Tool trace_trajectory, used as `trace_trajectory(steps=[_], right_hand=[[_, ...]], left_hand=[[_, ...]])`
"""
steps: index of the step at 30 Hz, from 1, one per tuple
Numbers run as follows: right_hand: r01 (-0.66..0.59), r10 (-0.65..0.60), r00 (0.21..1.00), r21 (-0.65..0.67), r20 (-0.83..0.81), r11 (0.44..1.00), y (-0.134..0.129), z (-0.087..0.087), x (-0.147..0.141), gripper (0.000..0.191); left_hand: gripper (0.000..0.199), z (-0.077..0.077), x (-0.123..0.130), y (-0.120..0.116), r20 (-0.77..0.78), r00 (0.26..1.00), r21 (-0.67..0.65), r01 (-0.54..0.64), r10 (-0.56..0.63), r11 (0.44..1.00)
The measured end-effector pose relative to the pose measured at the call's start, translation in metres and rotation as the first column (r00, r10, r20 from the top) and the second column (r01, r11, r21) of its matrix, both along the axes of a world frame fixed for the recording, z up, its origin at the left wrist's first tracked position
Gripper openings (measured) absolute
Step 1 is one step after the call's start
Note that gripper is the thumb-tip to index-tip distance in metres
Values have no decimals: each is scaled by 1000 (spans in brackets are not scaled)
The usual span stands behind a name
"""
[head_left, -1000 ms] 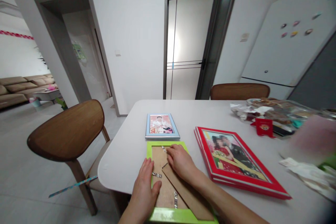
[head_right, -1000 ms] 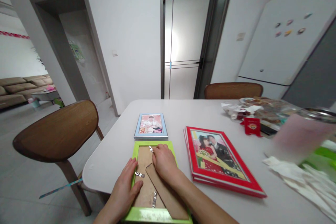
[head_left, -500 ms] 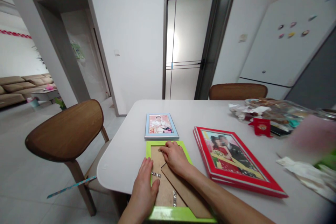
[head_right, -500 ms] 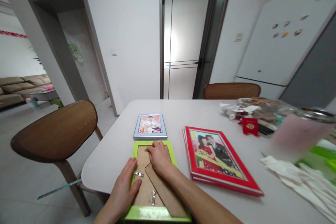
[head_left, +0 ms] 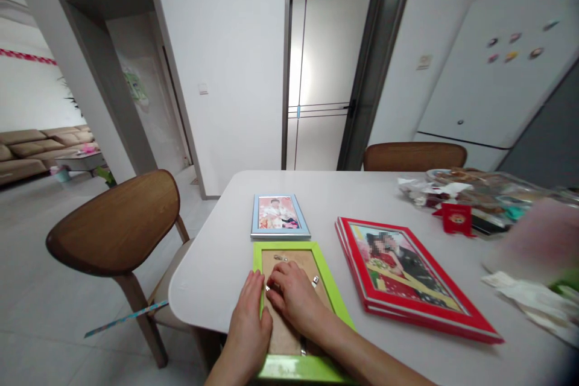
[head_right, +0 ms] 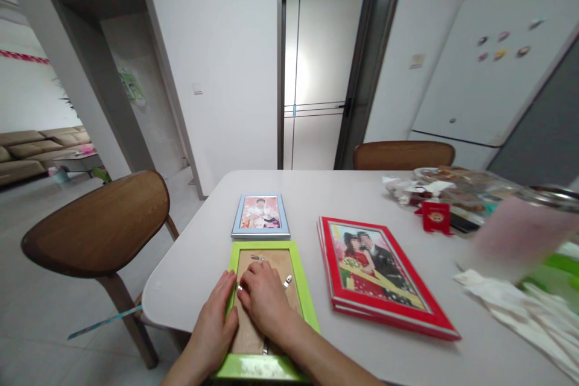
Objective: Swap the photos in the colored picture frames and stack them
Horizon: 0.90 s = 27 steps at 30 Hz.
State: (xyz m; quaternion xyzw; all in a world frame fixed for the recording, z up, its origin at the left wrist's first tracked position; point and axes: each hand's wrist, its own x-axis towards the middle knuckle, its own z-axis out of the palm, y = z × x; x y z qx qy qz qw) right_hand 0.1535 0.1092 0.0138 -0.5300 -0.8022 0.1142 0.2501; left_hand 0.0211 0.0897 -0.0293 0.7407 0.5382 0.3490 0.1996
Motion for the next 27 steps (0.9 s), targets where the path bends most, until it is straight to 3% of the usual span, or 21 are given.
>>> trace_trajectory(steps=[5,11,18,27], right_hand=[[-58,55,997,-47,-60,997,-18,13,32,15],[-276,286,958,-215,14,937,-42,23,55,24],[-273,269,962,-195,-44,942,-42,11,52,16],[-182,173,981,-114,-86,977,-43,5,46,12]], left_hand=[[54,3,0,-2,68,998,6,-11,11,1000],[53,4,2,0,77,997,-10,-18,19,1000],[53,4,1,1,34,999,-2,-10,10,1000],[55,1,2,3,91,995,-19,-45,47,999]])
